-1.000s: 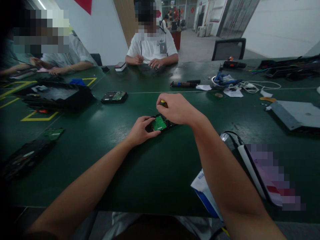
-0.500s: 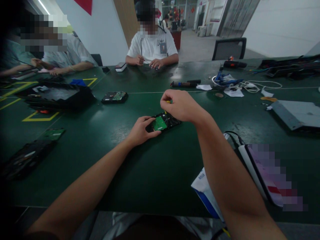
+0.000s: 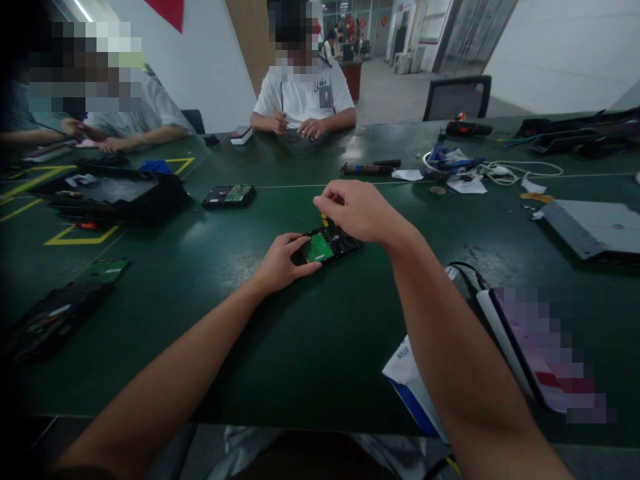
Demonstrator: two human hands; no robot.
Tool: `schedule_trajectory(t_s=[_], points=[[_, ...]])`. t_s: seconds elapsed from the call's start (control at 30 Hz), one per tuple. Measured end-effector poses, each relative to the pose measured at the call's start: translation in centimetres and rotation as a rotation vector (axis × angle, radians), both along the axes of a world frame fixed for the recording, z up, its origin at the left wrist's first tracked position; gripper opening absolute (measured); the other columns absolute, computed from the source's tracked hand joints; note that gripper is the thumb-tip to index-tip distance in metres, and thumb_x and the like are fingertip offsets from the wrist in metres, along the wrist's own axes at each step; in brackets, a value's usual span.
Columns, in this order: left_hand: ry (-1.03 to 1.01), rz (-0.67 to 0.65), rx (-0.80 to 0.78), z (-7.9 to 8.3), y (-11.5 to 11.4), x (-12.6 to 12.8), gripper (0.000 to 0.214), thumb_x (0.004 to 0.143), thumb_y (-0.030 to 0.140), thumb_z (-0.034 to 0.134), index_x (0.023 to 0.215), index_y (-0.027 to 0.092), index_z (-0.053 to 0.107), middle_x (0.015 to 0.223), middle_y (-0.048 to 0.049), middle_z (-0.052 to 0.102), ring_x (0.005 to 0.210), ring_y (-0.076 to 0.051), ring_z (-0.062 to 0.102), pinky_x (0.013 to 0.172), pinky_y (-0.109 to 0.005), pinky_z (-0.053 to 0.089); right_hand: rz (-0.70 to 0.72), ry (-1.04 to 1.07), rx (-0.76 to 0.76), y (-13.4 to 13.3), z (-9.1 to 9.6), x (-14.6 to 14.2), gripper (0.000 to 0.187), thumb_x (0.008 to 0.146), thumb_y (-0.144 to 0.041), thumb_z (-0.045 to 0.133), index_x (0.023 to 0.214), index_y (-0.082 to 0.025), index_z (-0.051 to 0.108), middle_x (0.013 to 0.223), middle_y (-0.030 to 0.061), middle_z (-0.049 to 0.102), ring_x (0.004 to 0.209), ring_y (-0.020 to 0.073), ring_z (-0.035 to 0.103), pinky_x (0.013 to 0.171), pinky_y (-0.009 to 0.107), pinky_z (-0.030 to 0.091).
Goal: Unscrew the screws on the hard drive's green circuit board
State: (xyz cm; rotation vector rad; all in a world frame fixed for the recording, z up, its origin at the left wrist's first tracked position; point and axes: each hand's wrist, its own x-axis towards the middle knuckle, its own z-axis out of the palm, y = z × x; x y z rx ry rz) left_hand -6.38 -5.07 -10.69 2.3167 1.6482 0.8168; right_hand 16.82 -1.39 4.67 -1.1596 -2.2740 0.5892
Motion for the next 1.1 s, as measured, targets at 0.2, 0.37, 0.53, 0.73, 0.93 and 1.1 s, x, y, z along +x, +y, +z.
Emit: schedule_trajectory(t_s=[0.2, 0.37, 0.53, 0.73, 0.93, 1.1], points=[[-0.002, -0.003, 0.003, 0.00, -0.02, 0.00, 0.075, 0.083, 0.064, 0.078, 0.141, 0.018, 0.066, 0.139, -0.0164, 0.062, 0.132, -0.036, 0.056, 0.114, -0.051, 0.047, -0.064, 0.038, 0.023, -0.05, -0.16, -0.24, 0.022, 0.099, -0.037, 0.060, 0.093, -0.019, 0.070, 0.084, 0.0058, 0.074, 0.059, 0.0148, 0.061, 0.065, 0.034, 0.045], [-0.005, -0.002, -0.003, 0.17, -0.11, 0.07, 0.074, 0.083, 0.063, 0.078, 0.141, 0.019, 0.066, 0.139, -0.0164, 0.062, 0.132, -0.036, 0.056, 0.114, -0.052, 0.047, 0.047, 0.139, -0.173, 0.04, -0.52, -0.32, 0.033, 0.106, -0.046, 0.048, 0.101, -0.021, 0.069, 0.080, 0.0056, 0.072, 0.059, 0.0167, 0.065, 0.061, 0.034, 0.050], [-0.004, -0.003, 0.000, 0.15, -0.06, 0.06, 0.073, 0.083, 0.063, 0.078, 0.141, 0.019, 0.066, 0.139, -0.0160, 0.062, 0.131, -0.036, 0.056, 0.114, -0.052, 0.048, 0.073, 0.115, -0.172, 0.00, -0.34, -0.35, 0.027, 0.105, -0.038, 0.050, 0.115, -0.022, 0.069, 0.076, 0.0032, 0.071, 0.066, 0.0181, 0.066, 0.064, 0.033, 0.050], [0.007, -0.001, -0.003, -0.03, 0.04, 0.03, 0.076, 0.084, 0.064, 0.077, 0.142, 0.018, 0.066, 0.139, -0.0172, 0.062, 0.132, -0.037, 0.056, 0.114, -0.052, 0.048, -0.068, 0.036, 0.028, 0.04, -0.11, -0.27, 0.021, 0.096, -0.038, 0.064, 0.090, -0.018, 0.070, 0.086, 0.0079, 0.073, 0.075, 0.0203, 0.065, 0.071, 0.036, 0.047], [0.007, -0.001, 0.001, -0.01, 0.00, 0.04, 0.074, 0.084, 0.064, 0.077, 0.141, 0.019, 0.066, 0.140, -0.0167, 0.062, 0.133, -0.036, 0.056, 0.115, -0.052, 0.047, 0.011, 0.102, -0.003, -0.22, -0.18, -0.39, 0.021, 0.100, -0.037, 0.060, 0.097, -0.019, 0.069, 0.090, 0.0058, 0.074, 0.066, 0.0151, 0.062, 0.067, 0.033, 0.047], [0.005, 0.004, -0.007, 0.26, -0.09, 0.12, 0.073, 0.083, 0.064, 0.078, 0.141, 0.020, 0.066, 0.140, -0.0156, 0.062, 0.133, -0.036, 0.056, 0.115, -0.052, 0.047, 0.065, 0.140, -0.176, -0.03, -0.35, -0.23, 0.029, 0.107, -0.041, 0.047, 0.108, -0.020, 0.068, 0.073, 0.0028, 0.069, 0.060, 0.0154, 0.063, 0.060, 0.030, 0.049]])
